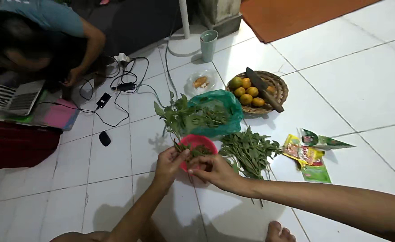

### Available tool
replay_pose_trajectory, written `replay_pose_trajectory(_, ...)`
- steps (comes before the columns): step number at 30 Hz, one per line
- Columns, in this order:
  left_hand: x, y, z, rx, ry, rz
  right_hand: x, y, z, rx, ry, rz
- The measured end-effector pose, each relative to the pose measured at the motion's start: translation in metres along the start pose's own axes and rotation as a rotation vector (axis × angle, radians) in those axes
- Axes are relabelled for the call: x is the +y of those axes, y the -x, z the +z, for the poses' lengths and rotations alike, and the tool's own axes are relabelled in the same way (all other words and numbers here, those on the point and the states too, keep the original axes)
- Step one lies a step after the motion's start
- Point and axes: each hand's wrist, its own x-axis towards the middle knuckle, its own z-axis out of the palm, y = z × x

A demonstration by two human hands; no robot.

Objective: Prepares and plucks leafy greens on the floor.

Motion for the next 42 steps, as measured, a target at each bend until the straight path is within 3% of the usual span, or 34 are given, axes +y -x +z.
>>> replay_pose_trajectory(4,0.004,0.001,-0.005,0.115,-0.082,0.007,0.007,-0.020,-0.026,0.229,0.476,-0.624)
replay_pose_trajectory(7,0.004,0.004,-0.009,0.149,-0.155,0.054,-0.008,-0.041,-0.040,0.287,0.758,-0.862)
replay_pose_trajectory(12,-0.004,0.006,-0.013,0.186,-0.237,0.152,-0.010,-0.062,-0.041,0.249,0.988,-0.938)
replay_pose_trajectory(21,-0.008,0.006,-0.022,0.218,-0.259,0.192,0.006,-0.067,-0.037,0.213,1.100,-1.072)
replay_pose_trajectory(23,-0.008,0.007,-0.021,0.227,-0.265,0.200,0.012,-0.065,-0.030,0.254,1.000,-1.008)
replay_pose_trajectory(25,-0.007,0.008,-0.019,0.241,-0.267,0.215,0.012,-0.061,-0.020,0.286,0.748,-0.793)
replay_pose_trajectory(28,-0.006,0.008,-0.018,0.276,-0.305,0.253,-0.001,-0.059,-0.008,0.305,0.297,-0.242)
replay_pose_trajectory(31,-0.008,0.009,-0.020,0.300,-0.354,0.243,-0.011,-0.080,-0.024,0.386,-0.081,0.256)
replay_pose_trajectory(34,-0.007,0.009,-0.024,0.291,-0.388,0.209,-0.006,-0.094,-0.047,0.489,-0.259,0.376)
replay_pose_trajectory(37,-0.010,0.010,-0.030,0.275,-0.446,0.179,-0.017,-0.093,-0.062,0.520,-0.113,0.165)
replay_pose_trajectory(42,-0.013,0.009,-0.030,0.253,-0.548,0.123,-0.038,-0.088,-0.049,0.188,0.706,-0.760)
